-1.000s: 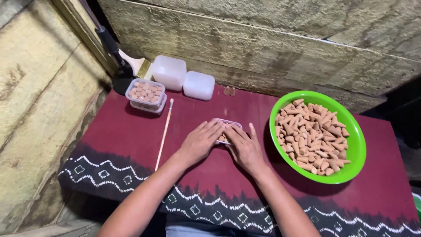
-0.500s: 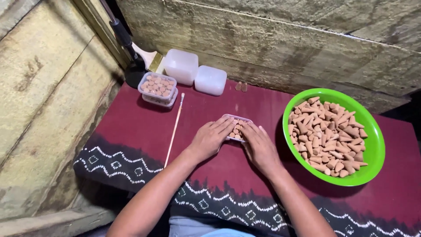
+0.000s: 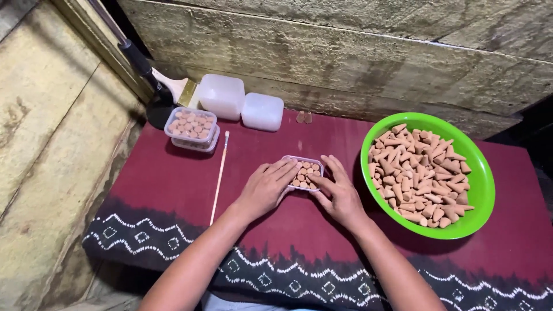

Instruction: The person is sorting and transferring incense cones from a large green bowl into a smaller rectangular plastic container.

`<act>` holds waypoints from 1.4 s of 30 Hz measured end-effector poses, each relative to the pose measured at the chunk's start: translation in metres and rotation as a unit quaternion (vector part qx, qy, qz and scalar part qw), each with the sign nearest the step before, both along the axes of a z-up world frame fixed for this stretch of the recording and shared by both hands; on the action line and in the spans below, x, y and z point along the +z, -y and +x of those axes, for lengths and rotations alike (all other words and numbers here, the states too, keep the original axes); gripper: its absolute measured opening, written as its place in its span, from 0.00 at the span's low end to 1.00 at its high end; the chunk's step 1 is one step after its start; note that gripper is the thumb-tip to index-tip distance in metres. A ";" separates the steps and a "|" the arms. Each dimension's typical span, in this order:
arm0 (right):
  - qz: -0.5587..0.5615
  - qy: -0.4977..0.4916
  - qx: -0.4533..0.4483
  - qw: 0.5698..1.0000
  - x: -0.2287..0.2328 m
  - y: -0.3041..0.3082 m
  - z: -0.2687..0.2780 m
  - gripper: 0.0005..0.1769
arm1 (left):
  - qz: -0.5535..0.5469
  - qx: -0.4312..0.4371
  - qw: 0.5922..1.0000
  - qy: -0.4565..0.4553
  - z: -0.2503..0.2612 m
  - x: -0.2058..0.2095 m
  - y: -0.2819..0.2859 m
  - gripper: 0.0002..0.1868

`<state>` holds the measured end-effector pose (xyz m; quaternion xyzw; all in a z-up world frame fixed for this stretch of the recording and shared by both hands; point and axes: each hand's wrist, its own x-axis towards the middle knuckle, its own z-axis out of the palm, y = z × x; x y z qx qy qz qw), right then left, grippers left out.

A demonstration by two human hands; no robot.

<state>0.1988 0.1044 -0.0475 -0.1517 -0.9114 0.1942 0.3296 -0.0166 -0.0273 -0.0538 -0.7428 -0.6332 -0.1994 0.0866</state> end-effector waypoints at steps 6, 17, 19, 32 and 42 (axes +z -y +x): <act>-0.236 0.017 0.031 0.971 0.011 0.000 -0.005 0.35 | -0.050 0.006 0.997 0.061 -0.005 0.040 0.002 0.32; -0.382 0.040 0.024 0.923 0.011 -0.028 0.023 0.47 | -0.088 -0.032 0.975 0.204 -0.010 0.021 -0.008 0.37; -0.388 0.033 0.027 0.921 0.012 -0.033 0.028 0.47 | -0.093 -0.035 0.972 0.214 -0.010 0.027 -0.011 0.37; -0.358 0.042 0.020 0.932 0.017 -0.051 0.054 0.42 | -0.193 -0.042 0.946 0.257 0.020 0.061 -0.035 0.45; -0.155 0.031 0.022 0.987 0.010 -0.032 0.030 0.56 | -0.034 -0.105 0.946 0.304 0.024 0.033 -0.045 0.52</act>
